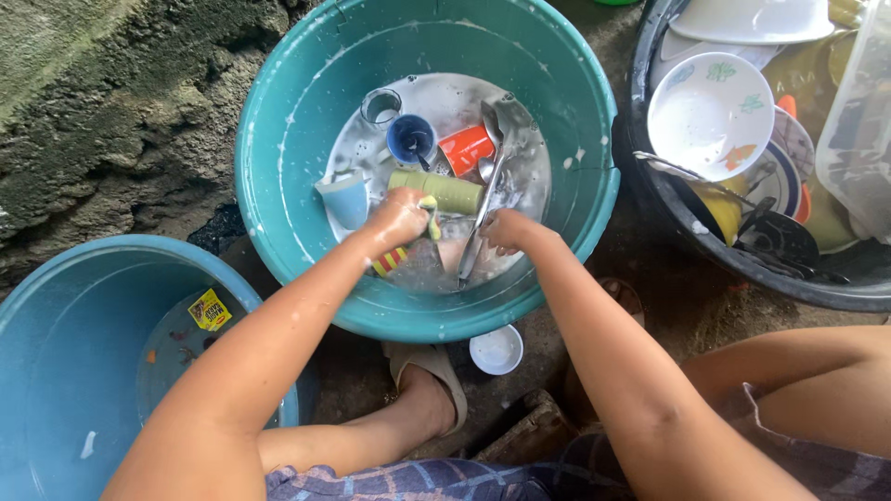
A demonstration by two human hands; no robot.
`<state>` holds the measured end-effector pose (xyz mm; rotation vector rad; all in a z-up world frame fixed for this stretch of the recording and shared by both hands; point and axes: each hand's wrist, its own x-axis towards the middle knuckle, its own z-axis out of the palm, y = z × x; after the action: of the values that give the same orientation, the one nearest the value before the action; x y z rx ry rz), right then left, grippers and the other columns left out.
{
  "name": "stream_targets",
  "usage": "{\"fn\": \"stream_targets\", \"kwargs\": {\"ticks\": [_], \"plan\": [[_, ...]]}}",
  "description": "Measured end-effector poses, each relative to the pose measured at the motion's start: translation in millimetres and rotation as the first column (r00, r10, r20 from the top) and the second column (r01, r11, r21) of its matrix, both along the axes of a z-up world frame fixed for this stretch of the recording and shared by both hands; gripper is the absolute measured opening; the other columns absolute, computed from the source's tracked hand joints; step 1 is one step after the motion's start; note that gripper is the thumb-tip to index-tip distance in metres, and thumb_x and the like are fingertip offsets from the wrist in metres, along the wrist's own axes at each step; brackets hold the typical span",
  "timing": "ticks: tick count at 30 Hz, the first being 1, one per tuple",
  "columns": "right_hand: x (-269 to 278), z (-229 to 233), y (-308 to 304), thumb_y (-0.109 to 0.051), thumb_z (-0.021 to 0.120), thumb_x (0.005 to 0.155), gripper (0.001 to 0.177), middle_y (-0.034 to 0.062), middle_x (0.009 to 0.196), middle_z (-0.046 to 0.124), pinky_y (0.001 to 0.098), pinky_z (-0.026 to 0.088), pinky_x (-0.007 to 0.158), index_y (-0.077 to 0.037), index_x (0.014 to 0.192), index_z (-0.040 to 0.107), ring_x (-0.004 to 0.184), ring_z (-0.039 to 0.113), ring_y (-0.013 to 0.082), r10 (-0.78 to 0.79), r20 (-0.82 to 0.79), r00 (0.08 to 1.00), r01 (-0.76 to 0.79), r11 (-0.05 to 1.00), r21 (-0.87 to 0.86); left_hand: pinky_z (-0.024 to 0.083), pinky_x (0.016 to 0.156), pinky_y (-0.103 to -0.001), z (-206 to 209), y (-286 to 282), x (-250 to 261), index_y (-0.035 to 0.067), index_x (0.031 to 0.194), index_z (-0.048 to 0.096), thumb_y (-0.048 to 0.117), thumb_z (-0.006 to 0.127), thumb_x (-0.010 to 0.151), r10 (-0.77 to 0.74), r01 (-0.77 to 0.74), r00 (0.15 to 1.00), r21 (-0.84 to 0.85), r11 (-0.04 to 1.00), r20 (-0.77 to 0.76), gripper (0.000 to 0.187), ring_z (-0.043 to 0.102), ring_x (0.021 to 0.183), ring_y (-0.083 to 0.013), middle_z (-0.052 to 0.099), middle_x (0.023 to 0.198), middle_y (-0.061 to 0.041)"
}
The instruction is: The person washes plates, spoons, and cups by hand in basins using a sponge and soapy water.
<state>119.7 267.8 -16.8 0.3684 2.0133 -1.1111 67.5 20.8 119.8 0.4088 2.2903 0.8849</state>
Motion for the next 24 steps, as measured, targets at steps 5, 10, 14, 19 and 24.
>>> {"fn": "stream_targets", "kwargs": {"ticks": [5, 10, 14, 19, 24], "plan": [[3.4, -5.4, 13.2, -0.018, 0.067, 0.092, 0.035, 0.0096, 0.092, 0.075, 0.0381, 0.056, 0.059, -0.006, 0.125, 0.064, 0.07, 0.07, 0.0239, -0.083, -0.006, 0.997, 0.082, 0.992, -0.097, 0.054, 0.082, -0.054, 6.7, 19.5, 29.0, 0.01, 0.099, 0.072, 0.013, 0.061, 0.083, -0.089, 0.063, 0.95, -0.095, 0.993, -0.301, 0.02, 0.069, 0.094, -0.0448, 0.072, 0.096, -0.023], [5.6, 41.9, 13.9, -0.029, 0.061, 0.098, 0.038, 0.0072, 0.099, 0.073, 0.0351, 0.058, 0.063, -0.009, 0.129, 0.062, 0.073, 0.071, 0.0204, -0.025, 0.03, 0.999, 0.026, 0.999, -0.032, 0.054, 0.08, -0.056, -24.5, 39.4, 57.1, 0.005, 0.105, 0.063, 0.021, 0.066, 0.083, -0.248, 0.174, 0.911, -0.237, 0.956, -0.329, 0.027, 0.069, 0.093, -0.0467, 0.07, 0.099, -0.026], [-10.2, 88.0, 13.3, -0.031, 0.062, 0.097, 0.041, 0.0093, 0.101, 0.075, 0.0344, 0.061, 0.066, -0.005, 0.128, 0.064, 0.076, 0.075, 0.0188, -0.066, -0.052, 0.996, 0.066, 0.998, -0.008, 0.053, 0.076, -0.055, -43.2, 64.1, 127.7, -0.002, 0.113, 0.059, 0.015, 0.06, 0.087, -0.292, 0.26, 0.863, -0.133, 0.956, -0.412, 0.032, 0.068, 0.09, -0.0436, 0.068, 0.099, -0.026], [-30.5, 135.2, 6.1, -0.04, 0.064, 0.095, 0.046, 0.0131, 0.114, 0.075, 0.0383, 0.057, 0.083, -0.007, 0.128, 0.065, 0.094, 0.073, 0.0261, 0.091, -0.389, 0.917, -0.082, 0.996, 0.042, 0.052, 0.074, -0.05, -29.3, 103.3, 264.7, -0.007, 0.116, 0.06, 0.017, 0.059, 0.089, -0.456, 0.503, 0.724, -0.056, 0.862, -0.517, 0.036, 0.065, 0.092, -0.0375, 0.066, 0.101, -0.022], [-37.7, 164.5, -12.5, -0.038, 0.066, 0.094, 0.045, 0.013, 0.118, 0.073, 0.0383, 0.052, 0.091, -0.006, 0.126, 0.064, 0.105, 0.069, 0.0261, 0.072, -0.487, 0.871, -0.076, 0.997, 0.012, 0.05, 0.072, -0.045, -66.6, 100.9, 332.4, -0.012, 0.118, 0.061, 0.018, 0.058, 0.091, -0.605, 0.644, 0.546, -0.172, 0.746, -0.579, 0.04, 0.062, 0.094, -0.0315, 0.064, 0.102, -0.019]]}}
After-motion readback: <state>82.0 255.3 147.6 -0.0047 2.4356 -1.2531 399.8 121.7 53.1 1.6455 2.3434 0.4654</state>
